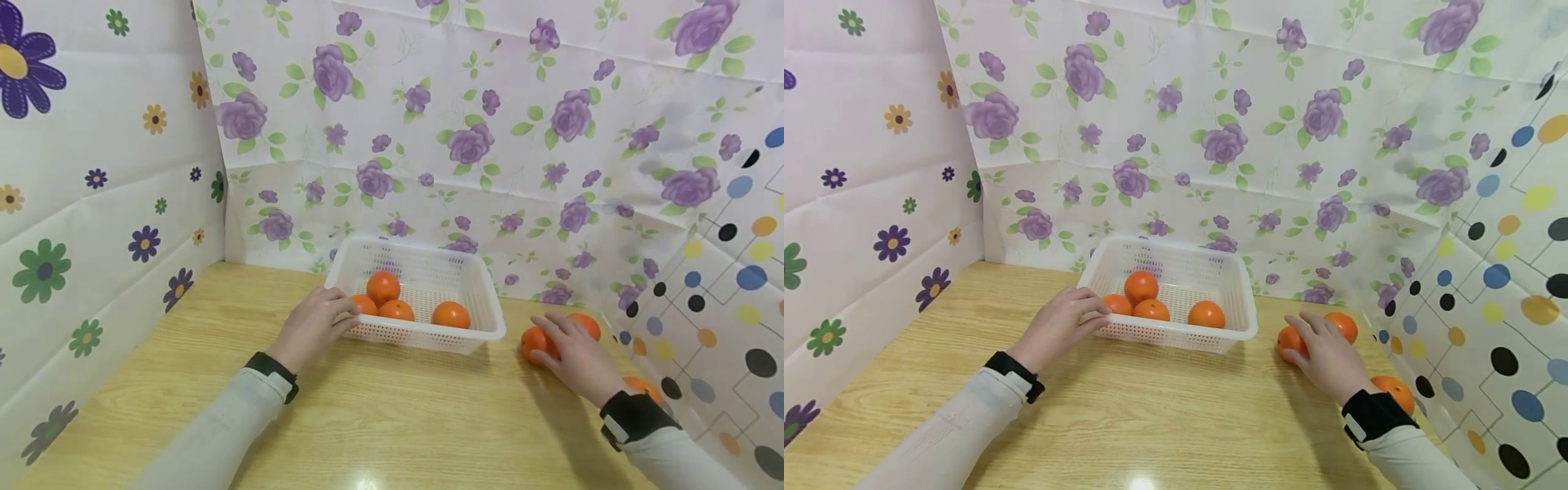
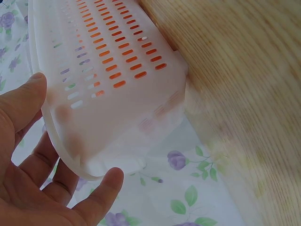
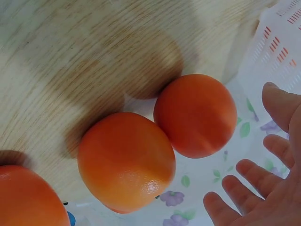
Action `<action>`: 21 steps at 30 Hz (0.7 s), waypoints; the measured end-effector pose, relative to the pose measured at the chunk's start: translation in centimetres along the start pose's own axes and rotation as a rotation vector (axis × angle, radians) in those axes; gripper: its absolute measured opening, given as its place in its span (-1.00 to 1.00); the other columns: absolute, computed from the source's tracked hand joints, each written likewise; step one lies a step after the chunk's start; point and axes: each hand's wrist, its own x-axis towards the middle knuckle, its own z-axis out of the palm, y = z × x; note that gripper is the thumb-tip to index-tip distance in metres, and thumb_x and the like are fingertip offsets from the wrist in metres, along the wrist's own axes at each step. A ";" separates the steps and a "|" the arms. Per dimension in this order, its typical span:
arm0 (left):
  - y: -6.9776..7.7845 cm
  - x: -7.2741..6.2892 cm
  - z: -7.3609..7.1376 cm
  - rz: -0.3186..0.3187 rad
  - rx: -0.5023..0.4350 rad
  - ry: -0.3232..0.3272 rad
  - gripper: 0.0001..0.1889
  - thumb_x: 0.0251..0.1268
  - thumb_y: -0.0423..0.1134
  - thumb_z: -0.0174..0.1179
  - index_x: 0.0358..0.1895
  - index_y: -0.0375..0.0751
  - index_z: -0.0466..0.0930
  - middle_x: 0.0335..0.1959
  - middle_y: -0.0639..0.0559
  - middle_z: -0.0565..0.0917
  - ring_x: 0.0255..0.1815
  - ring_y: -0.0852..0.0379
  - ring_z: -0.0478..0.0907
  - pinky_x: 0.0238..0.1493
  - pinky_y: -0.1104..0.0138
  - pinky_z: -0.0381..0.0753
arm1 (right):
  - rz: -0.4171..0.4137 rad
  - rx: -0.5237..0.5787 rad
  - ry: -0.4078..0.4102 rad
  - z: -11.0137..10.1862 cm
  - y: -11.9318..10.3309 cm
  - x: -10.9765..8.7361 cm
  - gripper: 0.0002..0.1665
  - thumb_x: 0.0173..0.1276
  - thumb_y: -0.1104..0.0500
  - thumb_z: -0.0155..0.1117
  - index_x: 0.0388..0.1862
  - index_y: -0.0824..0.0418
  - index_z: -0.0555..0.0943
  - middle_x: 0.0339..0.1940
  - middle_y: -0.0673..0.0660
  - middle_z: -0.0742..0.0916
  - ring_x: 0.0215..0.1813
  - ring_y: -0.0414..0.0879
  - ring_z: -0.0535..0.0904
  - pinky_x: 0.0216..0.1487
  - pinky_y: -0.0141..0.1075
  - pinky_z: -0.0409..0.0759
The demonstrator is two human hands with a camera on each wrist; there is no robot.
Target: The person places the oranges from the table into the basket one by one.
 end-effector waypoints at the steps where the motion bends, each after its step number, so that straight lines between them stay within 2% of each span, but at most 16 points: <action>1: 0.0 0.0 0.0 -0.003 0.001 -0.001 -0.82 0.40 -0.17 0.58 -0.04 -0.11 0.88 -0.07 0.07 0.77 -0.01 0.00 0.59 0.06 0.12 0.68 | 0.004 0.000 -0.003 0.1 0.0 0.0 -0.17 0.53 -0.01 0.57 0.63 0.25 0.48 0.54 0.52 0.50 0.47 0.56 0.44 0.28 0.50 0.52; 6: 0.1 0.0 0.0 -0.009 -0.002 -0.002 -0.83 0.40 -0.18 0.58 -0.05 -0.11 0.88 -0.07 0.07 0.77 -0.01 0.00 0.59 0.05 0.11 0.68 | 0.013 -0.004 -0.012 0.6 0.3 0.2 -0.14 0.51 -0.05 0.58 0.64 0.20 0.47 0.54 0.51 0.51 0.46 0.57 0.46 0.25 0.52 0.53; 21: 0.1 0.0 0.0 -0.011 -0.004 0.000 -0.81 0.39 -0.15 0.57 -0.04 -0.11 0.89 -0.07 0.07 0.77 -0.02 0.00 0.58 0.05 0.12 0.68 | 0.022 -0.003 -0.038 1.6 0.7 0.5 -0.12 0.47 0.02 0.62 0.65 0.20 0.46 0.54 0.52 0.51 0.47 0.56 0.45 0.28 0.51 0.53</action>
